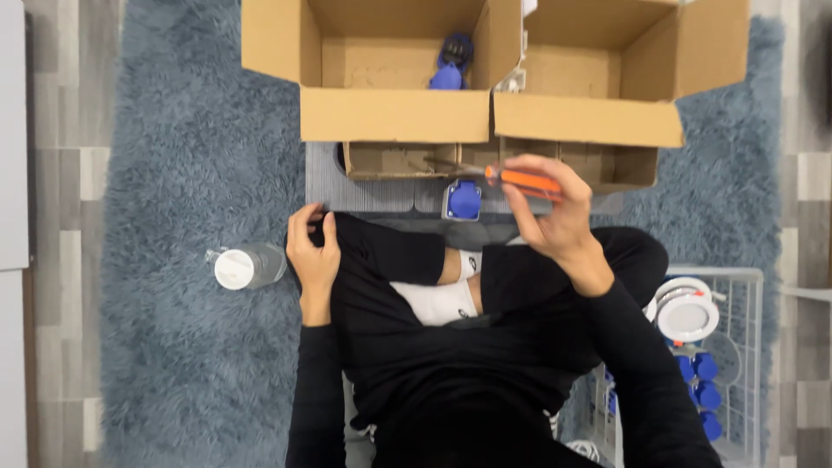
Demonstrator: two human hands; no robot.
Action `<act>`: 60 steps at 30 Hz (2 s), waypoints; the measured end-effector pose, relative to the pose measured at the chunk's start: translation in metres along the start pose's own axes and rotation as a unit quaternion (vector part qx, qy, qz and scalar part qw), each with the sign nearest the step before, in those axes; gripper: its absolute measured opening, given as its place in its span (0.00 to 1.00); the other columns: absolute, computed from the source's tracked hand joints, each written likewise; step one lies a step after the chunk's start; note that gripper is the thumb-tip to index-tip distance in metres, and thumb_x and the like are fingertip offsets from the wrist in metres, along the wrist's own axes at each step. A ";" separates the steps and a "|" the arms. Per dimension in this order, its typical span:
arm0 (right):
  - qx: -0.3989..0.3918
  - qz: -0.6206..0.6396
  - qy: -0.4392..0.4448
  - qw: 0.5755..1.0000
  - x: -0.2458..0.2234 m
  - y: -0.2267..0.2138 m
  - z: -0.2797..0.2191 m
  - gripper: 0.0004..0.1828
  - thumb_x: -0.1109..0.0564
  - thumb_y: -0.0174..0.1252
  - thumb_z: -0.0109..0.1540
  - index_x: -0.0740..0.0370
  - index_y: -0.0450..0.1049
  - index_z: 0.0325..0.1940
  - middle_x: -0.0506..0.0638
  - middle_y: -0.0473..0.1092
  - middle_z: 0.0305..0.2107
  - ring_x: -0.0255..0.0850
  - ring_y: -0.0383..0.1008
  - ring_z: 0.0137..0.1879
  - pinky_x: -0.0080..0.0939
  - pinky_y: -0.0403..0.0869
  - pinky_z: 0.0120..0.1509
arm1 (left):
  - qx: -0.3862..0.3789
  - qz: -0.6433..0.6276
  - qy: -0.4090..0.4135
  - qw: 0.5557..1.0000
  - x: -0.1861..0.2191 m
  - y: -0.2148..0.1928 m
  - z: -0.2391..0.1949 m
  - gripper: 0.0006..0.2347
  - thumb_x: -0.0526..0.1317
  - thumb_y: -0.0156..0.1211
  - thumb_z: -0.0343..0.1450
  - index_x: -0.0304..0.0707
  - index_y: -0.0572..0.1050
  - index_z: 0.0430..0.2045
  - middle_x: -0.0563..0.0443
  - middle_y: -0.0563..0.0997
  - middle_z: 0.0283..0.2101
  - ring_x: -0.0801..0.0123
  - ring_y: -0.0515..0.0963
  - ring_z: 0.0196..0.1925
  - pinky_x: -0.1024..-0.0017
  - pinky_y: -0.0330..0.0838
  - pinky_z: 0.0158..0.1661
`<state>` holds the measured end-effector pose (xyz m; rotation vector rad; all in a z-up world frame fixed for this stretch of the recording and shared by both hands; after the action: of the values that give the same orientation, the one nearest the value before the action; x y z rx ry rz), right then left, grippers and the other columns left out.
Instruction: Assembling and inspecting small electronic components using a screwdriver and organizing them into boxes
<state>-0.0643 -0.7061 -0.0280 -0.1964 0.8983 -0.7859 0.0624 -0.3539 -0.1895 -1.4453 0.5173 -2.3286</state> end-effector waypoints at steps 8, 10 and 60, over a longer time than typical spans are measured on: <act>0.017 0.005 -0.067 0.998 0.003 0.041 0.007 0.25 0.71 0.70 0.67 0.70 0.61 0.59 0.64 0.81 0.49 0.62 0.84 0.50 0.54 0.81 0.54 | -0.002 0.027 0.014 1.000 0.002 0.005 0.002 0.11 0.38 0.69 0.79 0.35 0.79 0.54 0.46 0.81 0.52 0.58 0.85 0.46 0.65 0.80 0.46; 0.022 0.006 -0.062 0.998 0.010 0.048 0.002 0.24 0.71 0.70 0.67 0.70 0.61 0.59 0.64 0.81 0.49 0.62 0.84 0.50 0.53 0.81 0.53 | 0.005 0.026 0.025 0.999 0.003 0.004 0.002 0.11 0.37 0.69 0.79 0.35 0.79 0.53 0.45 0.80 0.52 0.56 0.85 0.46 0.64 0.80 0.45; 0.125 0.310 0.109 0.936 0.044 -0.052 -0.032 0.30 0.71 0.58 0.69 0.60 0.48 0.67 0.77 0.74 0.49 0.56 0.83 0.44 0.48 0.84 0.50 | -0.131 -0.454 -0.155 0.868 0.088 0.105 0.008 0.06 0.30 0.67 0.76 0.26 0.85 0.45 0.34 0.89 0.36 0.62 0.89 0.35 0.74 0.83 0.34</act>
<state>-0.1004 -0.7678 -0.0514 0.3941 0.9840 -0.3230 0.0440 -0.4885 -0.1682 -2.5671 0.0288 -2.6177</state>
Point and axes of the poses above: each hand's wrist, its own z-axis towards the middle knuckle, its own y-axis out of the palm, x = y × z, the point moved 10 cm from there along z, towards the middle knuckle
